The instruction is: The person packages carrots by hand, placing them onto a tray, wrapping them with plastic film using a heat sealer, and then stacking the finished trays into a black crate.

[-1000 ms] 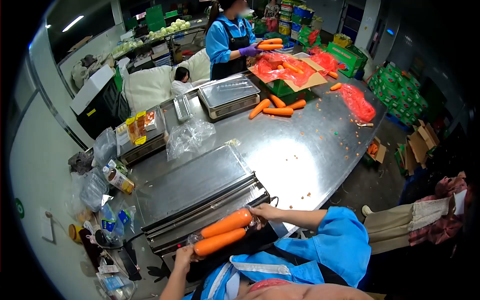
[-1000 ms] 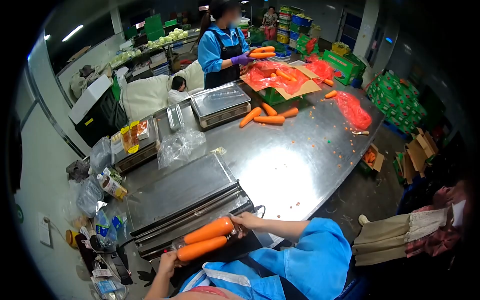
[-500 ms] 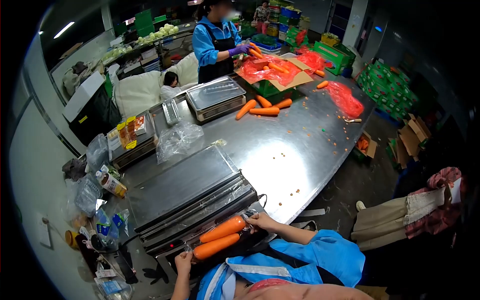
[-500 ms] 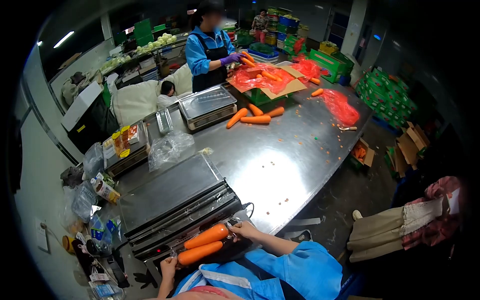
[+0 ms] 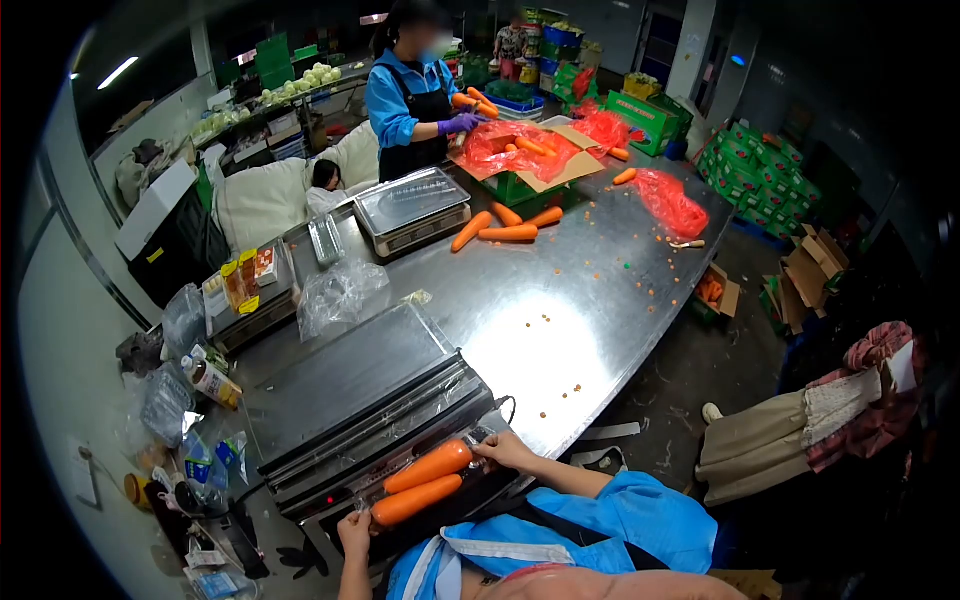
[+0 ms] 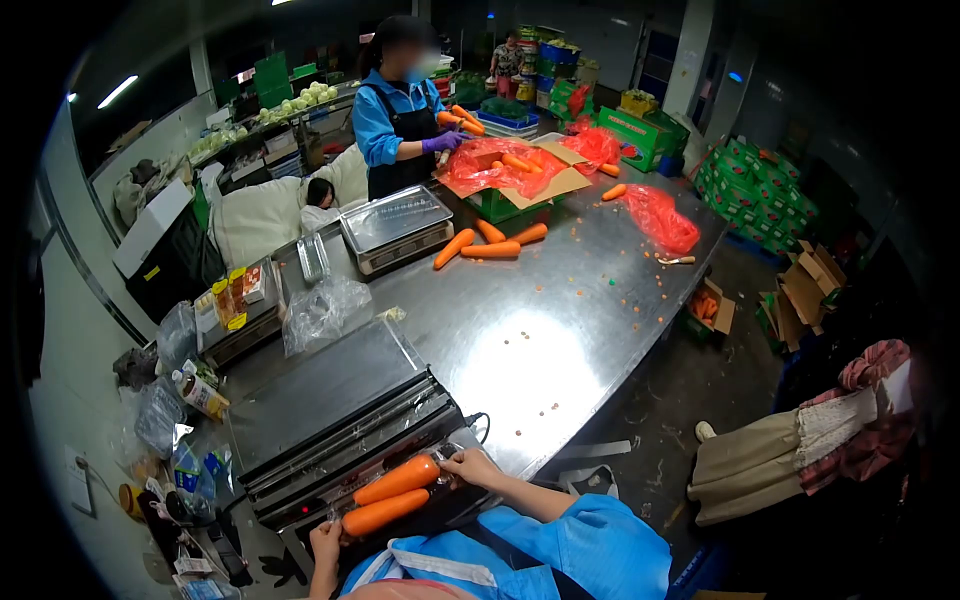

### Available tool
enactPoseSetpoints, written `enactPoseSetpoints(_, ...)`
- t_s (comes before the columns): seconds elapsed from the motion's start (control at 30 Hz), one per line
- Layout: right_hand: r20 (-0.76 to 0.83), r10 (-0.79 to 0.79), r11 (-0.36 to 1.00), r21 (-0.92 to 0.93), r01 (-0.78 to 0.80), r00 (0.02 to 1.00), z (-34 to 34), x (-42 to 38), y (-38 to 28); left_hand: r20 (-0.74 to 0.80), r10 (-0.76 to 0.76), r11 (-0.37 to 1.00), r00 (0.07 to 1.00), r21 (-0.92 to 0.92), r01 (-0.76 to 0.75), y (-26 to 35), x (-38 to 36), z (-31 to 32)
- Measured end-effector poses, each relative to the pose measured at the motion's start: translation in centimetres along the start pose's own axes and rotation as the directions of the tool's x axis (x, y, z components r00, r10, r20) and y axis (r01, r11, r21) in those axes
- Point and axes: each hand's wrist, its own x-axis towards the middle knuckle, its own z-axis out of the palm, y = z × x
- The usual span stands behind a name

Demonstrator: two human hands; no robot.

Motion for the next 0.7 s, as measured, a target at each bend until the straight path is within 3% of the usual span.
enactPoseSetpoints(0.23, -0.135, -0.124, 0.971, -0.220, 0.092, 0.983, 0.2, -0.3, 0.7, -0.031, 0.011, 0.999, 0.999, -0.049, -0.013, -0.3, -0.3, 0.2)
enactPoseSetpoints(0.3, -0.156, -0.190, 0.923, -0.366, 0.122, 0.969, 0.0, -1.3, -0.1, -0.127, 0.061, 0.995, 0.990, -0.068, -0.070, 0.3, -1.1, 0.3)
enactPoseSetpoints(0.37, -0.171, -0.013, 0.979, -0.204, -0.023, 0.985, -0.9, -1.5, 0.3, -0.195, 0.040, 0.997, 0.980, -0.058, -0.053, 0.2, -2.1, 0.2)
enactPoseSetpoints(0.43, -0.111, -0.063, 0.983, -0.179, 0.042, 0.992, -2.4, -0.9, 3.4, -0.114, -0.064, 0.919, 0.991, -0.393, 0.014, 0.9, -4.6, 0.1)
enactPoseSetpoints(0.47, -0.060, 0.015, 0.996, -0.081, -0.020, 0.998, -3.1, -2.0, 3.8, -0.042, -0.074, 0.879, 0.996, -0.475, 0.045, 1.0, -6.0, 0.0)
enactPoseSetpoints(0.5, -0.001, 0.089, 0.996, 0.008, -0.089, 0.996, -3.9, -3.2, 4.1, 0.018, -0.142, 0.896, 0.990, -0.422, 0.136, -0.4, -7.3, -0.8)
enactPoseSetpoints(0.57, 0.134, 0.295, 0.951, -0.131, -0.278, 0.946, -5.7, -5.1, 5.8, 0.150, -0.259, 0.901, 0.954, -0.317, 0.295, -2.4, -9.7, -0.3)
enactPoseSetpoints(0.63, 0.056, 0.340, 0.929, 0.135, -0.345, 0.939, -3.8, -6.7, 8.6, 0.271, -0.305, 0.887, 0.913, -0.269, 0.376, -3.3, -11.2, 1.3)
enactPoseSetpoints(0.7, 0.127, 0.399, 0.897, 0.150, -0.416, 0.908, -2.2, -7.0, 7.8, 0.352, -0.290, 0.879, 0.890, -0.270, 0.393, -3.5, -11.6, 2.7)
